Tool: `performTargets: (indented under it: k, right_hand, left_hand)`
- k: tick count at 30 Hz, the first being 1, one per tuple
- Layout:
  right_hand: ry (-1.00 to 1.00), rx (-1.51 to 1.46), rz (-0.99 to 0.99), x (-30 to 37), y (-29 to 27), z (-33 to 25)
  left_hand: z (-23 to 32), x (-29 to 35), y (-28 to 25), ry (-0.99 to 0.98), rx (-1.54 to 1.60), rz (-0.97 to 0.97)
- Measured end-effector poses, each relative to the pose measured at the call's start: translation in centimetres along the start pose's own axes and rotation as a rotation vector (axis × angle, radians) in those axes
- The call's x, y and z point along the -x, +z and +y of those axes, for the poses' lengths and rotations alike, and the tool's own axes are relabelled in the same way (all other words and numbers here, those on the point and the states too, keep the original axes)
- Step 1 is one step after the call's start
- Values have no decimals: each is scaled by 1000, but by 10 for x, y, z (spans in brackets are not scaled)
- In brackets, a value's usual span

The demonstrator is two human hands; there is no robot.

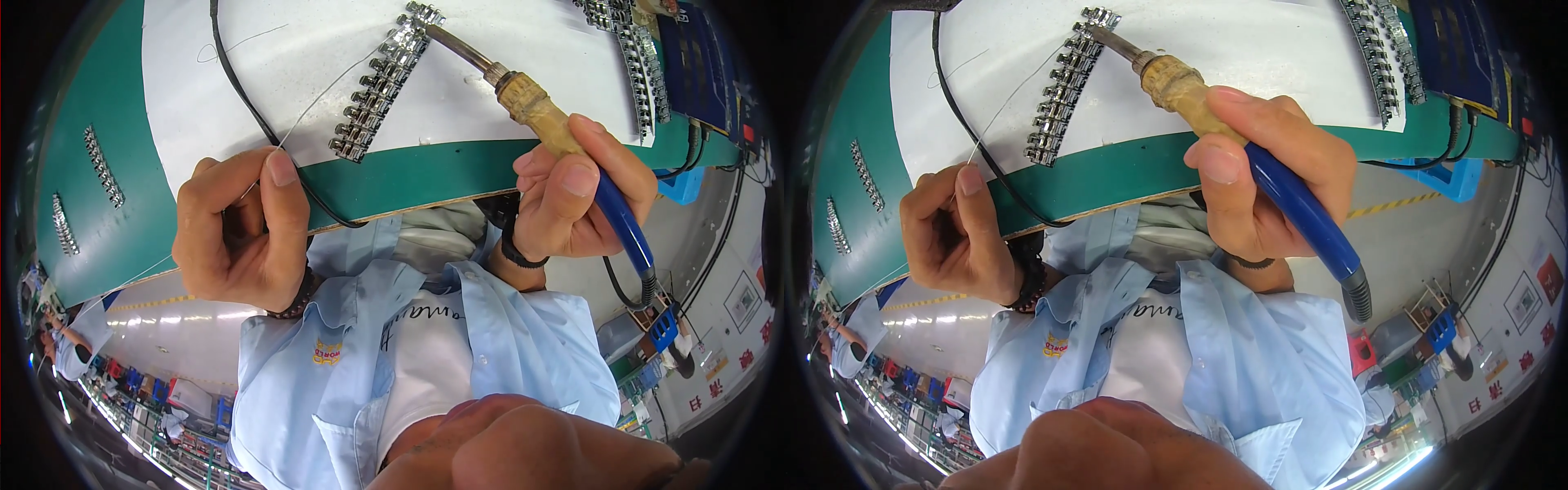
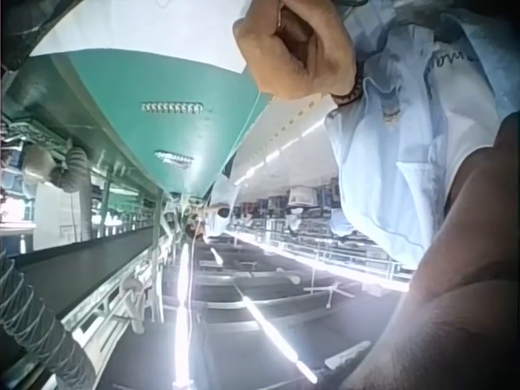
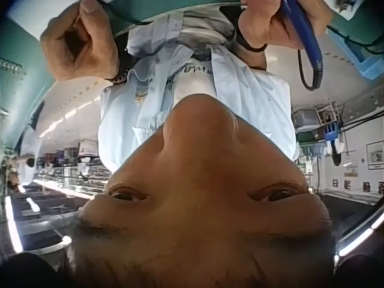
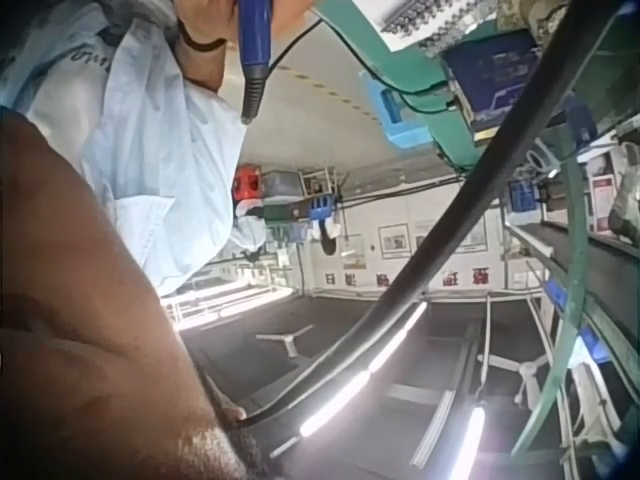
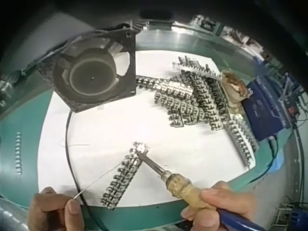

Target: The person picks up a strip of circuit boards and places it on the table. They then hold a wire and a soldering iron to the circuit boards, applying solder to various points.

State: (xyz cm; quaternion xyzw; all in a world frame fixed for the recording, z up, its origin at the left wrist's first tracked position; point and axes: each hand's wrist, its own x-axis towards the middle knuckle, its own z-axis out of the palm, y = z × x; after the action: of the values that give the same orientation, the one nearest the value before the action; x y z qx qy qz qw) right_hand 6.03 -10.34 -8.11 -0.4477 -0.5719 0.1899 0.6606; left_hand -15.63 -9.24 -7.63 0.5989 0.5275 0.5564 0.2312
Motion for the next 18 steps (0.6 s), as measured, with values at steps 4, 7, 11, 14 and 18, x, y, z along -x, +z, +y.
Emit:
performTargets:
  k: [4,7,11,14,18]
  right_hand:
    - [-21,10,-16,-1,1,2]
    - [-4,-9,9,0,3,1]
    - [2,25,-31,-2,0,0]
    - [-41,-1,34,2,1,3]
    - [6,-49,72,3,-1,-1]
  left_hand:
    - [0,0,0,-8,-18,-6]
    - [0,0,0,-19,-31,-14]
    - [0,0,0,-28,-29,-20]
    - [0,-1,1,-9,-5,-11]
    - [1,-1,1,13,-4,17]
